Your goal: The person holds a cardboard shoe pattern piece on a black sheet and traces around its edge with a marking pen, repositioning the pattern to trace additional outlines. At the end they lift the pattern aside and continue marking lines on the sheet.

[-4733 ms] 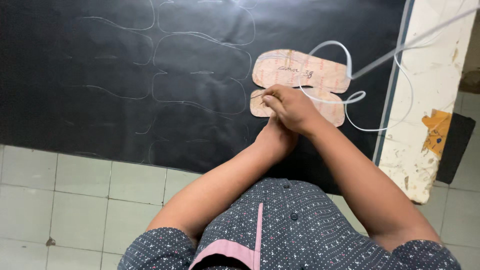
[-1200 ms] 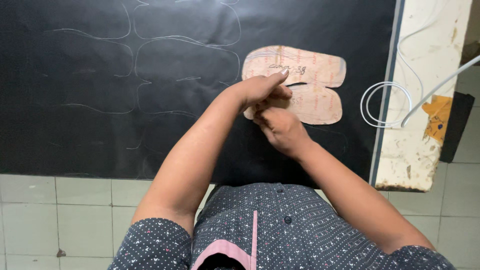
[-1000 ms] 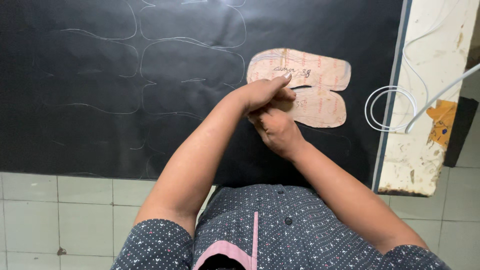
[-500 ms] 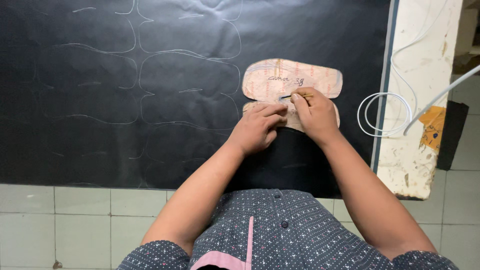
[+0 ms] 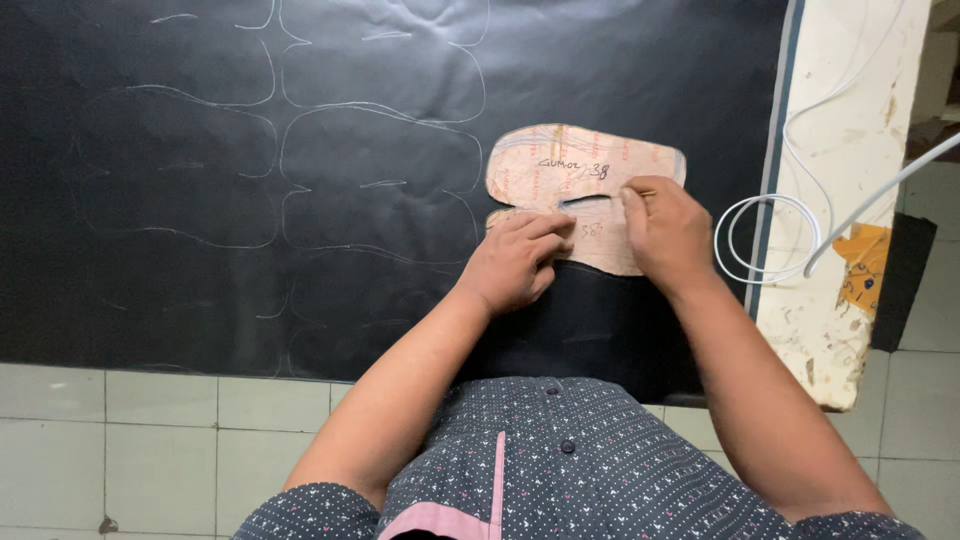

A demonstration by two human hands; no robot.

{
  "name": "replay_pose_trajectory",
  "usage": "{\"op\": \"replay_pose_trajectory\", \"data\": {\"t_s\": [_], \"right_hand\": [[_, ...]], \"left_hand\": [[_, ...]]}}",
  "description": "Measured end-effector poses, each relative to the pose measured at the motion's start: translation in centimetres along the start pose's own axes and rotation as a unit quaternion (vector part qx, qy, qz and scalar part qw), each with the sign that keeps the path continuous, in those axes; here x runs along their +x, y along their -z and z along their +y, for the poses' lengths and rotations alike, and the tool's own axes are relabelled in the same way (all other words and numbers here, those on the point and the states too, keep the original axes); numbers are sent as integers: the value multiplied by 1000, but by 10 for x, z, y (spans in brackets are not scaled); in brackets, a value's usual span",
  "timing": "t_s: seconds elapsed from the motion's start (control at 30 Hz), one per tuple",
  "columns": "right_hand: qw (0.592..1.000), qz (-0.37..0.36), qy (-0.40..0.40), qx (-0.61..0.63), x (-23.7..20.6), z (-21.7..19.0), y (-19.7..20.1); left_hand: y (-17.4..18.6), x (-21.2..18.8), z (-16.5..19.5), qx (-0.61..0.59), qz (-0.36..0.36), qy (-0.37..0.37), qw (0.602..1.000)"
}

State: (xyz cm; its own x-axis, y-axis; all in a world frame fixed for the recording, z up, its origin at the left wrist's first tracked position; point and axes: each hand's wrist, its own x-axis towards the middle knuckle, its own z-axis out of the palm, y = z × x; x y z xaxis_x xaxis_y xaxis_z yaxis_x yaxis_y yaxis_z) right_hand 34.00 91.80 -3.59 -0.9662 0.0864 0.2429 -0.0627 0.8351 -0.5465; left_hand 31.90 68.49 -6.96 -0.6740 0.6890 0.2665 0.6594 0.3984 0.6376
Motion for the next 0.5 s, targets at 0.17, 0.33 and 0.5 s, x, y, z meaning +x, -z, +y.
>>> {"op": "replay_pose_trajectory", "data": {"t_s": [0.17, 0.33, 0.5], "right_hand": [[987, -67, 6, 145, 2, -17, -22], [989, -15, -38, 139, -10, -5, -9], [972, -60, -187, -129, -40, 25, 16]], "left_hand": [[2, -1, 3, -1, 5, 9, 1000], [7, -1, 6, -14, -12, 11, 1000], [6, 2, 11, -12, -1, 11, 1000]]}}
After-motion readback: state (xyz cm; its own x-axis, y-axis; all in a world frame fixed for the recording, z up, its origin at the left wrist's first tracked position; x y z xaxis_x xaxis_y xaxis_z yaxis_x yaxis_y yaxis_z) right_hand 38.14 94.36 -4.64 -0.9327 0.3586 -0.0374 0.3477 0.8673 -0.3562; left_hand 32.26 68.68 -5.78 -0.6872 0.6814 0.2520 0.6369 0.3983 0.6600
